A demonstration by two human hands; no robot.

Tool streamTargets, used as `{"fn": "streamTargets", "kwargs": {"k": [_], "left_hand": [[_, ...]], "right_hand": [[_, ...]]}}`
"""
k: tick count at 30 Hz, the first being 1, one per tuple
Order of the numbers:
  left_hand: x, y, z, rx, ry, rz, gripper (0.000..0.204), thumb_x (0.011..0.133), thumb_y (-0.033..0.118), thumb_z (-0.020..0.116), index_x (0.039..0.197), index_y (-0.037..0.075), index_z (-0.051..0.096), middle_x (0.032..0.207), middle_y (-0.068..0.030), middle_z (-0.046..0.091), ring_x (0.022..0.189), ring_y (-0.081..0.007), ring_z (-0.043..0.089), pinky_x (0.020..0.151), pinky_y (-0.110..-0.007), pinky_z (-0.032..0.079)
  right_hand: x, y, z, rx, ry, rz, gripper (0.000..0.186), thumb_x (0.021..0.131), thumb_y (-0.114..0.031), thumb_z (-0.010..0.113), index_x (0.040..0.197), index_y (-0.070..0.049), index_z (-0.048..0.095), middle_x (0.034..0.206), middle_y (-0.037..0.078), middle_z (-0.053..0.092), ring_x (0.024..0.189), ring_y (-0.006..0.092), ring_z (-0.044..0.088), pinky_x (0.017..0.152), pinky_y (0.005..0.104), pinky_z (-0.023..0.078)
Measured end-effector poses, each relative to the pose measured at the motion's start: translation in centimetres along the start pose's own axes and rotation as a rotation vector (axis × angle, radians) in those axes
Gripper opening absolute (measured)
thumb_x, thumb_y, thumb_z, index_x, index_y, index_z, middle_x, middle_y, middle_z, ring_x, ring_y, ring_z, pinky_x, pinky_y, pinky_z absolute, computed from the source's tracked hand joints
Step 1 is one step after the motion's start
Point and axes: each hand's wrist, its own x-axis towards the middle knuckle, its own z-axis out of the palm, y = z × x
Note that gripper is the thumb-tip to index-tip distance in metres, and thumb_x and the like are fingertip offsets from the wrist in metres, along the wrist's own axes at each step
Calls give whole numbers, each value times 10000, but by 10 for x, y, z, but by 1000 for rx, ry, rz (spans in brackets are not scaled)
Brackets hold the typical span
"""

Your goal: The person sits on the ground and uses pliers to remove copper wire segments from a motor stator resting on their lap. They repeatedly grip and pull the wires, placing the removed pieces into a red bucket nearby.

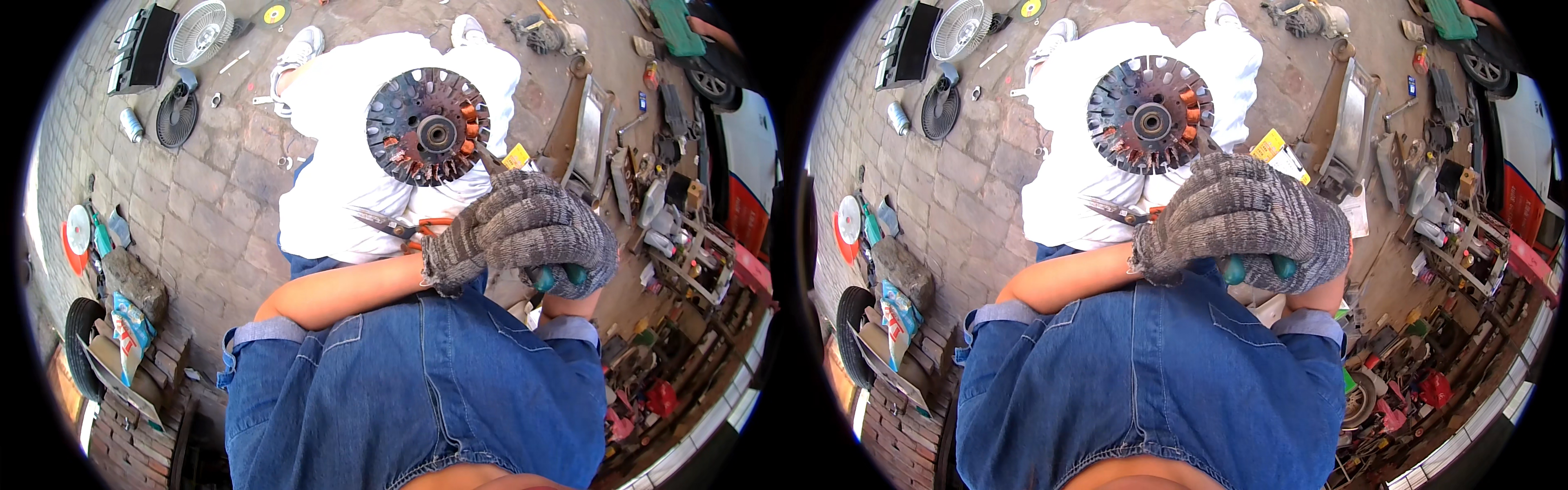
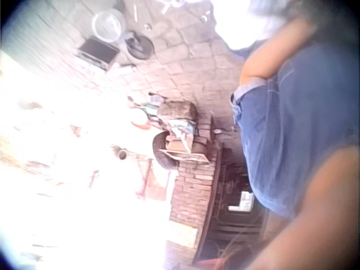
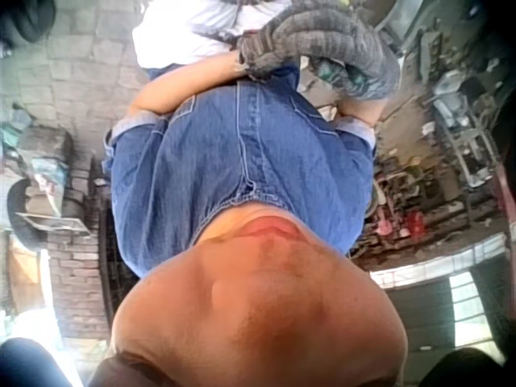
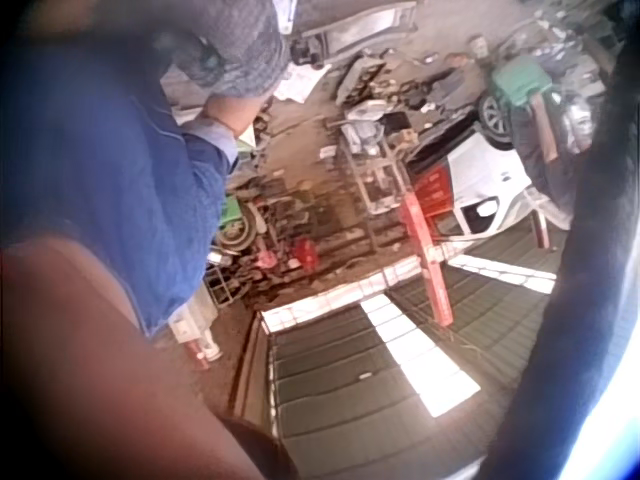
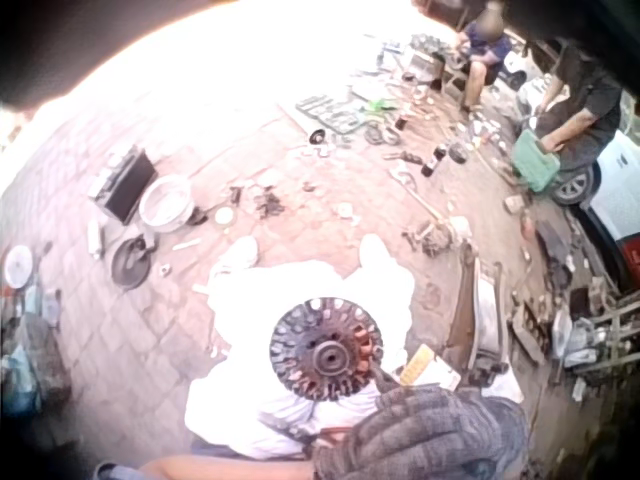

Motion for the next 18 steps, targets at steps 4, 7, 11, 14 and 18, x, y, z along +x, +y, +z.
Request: {"fn": "streamTargets", "kwargs": {"k": [4, 7, 11, 14, 18], "left_hand": [[-3, 2, 1, 25, 3, -28, 292, 944, 158, 547, 1205, 37, 494, 1054, -80, 603, 947, -153, 596, 824, -296, 511], [-7, 5, -4, 51, 28, -43, 292, 944, 160, 547, 1202, 32, 498, 1050, -82, 607, 939, -154, 597, 821, -296, 508], [-7, 6, -7, 93, 48, -58, 293, 944, 162, 548, 1199, 25, 503, 1045, -85, 612, 928, -154, 598, 816, -296, 503], [-7, 8, -10, 155, 61, -50, 294, 944, 164, 548, 1196, 20, 507, 1040, -87, 616, 920, -154, 599, 813, -297, 500], [-9, 8, -17, 379, 59, 27, 295, 943, 166, 548, 1192, 12, 512, 1035, -90, 620, 909, -155, 601, 809, -297, 496]], "right_hand": [[4, 1, -3, 17, 18, 0, 229, 873, -270, 618, 918, -46, 606, 905, 89, 595, 845, 247, 564, 823, 435, 457], [5, 4, -6, 47, 24, -9, 230, 875, -275, 615, 921, -50, 599, 907, 83, 591, 840, 237, 557, 818, 429, 455], [5, 8, -11, 77, 42, -11, 231, 876, -281, 610, 924, -56, 590, 909, 74, 584, 833, 224, 548, 813, 422, 454], [4, 12, -13, 116, 63, -9, 231, 878, -286, 607, 927, -61, 583, 910, 68, 580, 828, 214, 542, 809, 416, 453], [3, 16, -10, 173, 156, -9, 232, 879, -292, 603, 930, -67, 574, 912, 60, 574, 821, 201, 533, 803, 409, 451]]}}
